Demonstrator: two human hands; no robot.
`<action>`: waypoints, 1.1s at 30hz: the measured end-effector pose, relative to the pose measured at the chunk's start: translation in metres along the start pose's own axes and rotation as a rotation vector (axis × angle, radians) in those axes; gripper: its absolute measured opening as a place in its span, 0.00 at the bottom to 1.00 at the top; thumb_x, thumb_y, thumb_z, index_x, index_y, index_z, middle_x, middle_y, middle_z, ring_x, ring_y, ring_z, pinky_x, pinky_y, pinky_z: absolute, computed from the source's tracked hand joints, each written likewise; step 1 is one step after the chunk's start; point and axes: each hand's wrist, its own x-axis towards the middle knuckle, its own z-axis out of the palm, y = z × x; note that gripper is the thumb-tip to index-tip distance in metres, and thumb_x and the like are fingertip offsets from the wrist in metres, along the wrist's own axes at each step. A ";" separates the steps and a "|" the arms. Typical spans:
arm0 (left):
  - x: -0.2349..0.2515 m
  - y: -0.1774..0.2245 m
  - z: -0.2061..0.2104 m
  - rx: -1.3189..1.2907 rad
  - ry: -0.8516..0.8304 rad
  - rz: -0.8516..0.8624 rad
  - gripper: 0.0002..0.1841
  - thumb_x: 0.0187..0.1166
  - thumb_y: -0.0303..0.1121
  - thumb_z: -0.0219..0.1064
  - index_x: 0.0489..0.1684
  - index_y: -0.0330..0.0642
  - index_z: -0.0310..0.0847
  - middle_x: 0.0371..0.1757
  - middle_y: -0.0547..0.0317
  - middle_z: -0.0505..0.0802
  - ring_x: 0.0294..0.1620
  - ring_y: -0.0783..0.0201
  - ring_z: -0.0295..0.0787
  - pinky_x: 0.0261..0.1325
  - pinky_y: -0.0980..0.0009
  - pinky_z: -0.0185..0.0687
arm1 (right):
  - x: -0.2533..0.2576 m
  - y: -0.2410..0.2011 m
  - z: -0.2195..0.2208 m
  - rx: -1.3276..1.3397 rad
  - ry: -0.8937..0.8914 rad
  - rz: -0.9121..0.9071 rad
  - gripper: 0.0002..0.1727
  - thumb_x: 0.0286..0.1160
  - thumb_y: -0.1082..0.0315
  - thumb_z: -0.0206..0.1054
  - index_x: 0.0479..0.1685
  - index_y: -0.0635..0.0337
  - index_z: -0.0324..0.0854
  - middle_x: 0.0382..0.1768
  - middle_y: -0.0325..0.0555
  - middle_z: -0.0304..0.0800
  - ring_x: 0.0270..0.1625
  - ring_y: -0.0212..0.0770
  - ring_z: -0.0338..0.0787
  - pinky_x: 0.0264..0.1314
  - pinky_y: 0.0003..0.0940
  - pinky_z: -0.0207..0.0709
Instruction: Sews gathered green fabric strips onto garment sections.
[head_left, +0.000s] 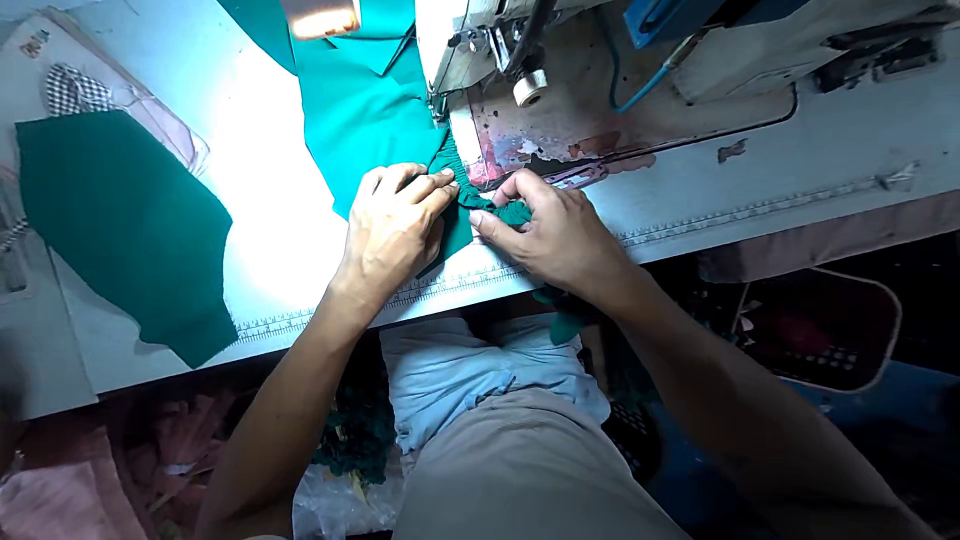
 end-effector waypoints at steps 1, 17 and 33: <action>0.000 0.000 0.000 -0.003 0.001 -0.004 0.19 0.81 0.35 0.56 0.62 0.53 0.91 0.68 0.64 0.93 0.73 0.55 0.84 0.73 0.54 0.71 | 0.002 0.001 0.001 -0.034 0.021 -0.044 0.18 0.86 0.47 0.62 0.48 0.52 0.81 0.26 0.44 0.84 0.28 0.46 0.86 0.26 0.46 0.72; 0.015 0.013 0.004 0.093 0.037 -0.141 0.12 0.87 0.40 0.61 0.47 0.56 0.94 0.51 0.66 0.96 0.57 0.59 0.89 0.65 0.56 0.72 | 0.001 -0.002 0.004 0.010 0.012 -0.063 0.14 0.92 0.57 0.53 0.53 0.55 0.81 0.22 0.43 0.80 0.21 0.42 0.80 0.23 0.41 0.71; 0.019 0.012 -0.001 0.087 -0.029 -0.134 0.13 0.87 0.39 0.59 0.46 0.55 0.94 0.52 0.66 0.96 0.56 0.57 0.89 0.66 0.53 0.71 | -0.001 0.000 0.006 -0.128 0.088 -0.220 0.14 0.84 0.73 0.58 0.58 0.60 0.87 0.41 0.54 0.86 0.39 0.50 0.89 0.38 0.43 0.82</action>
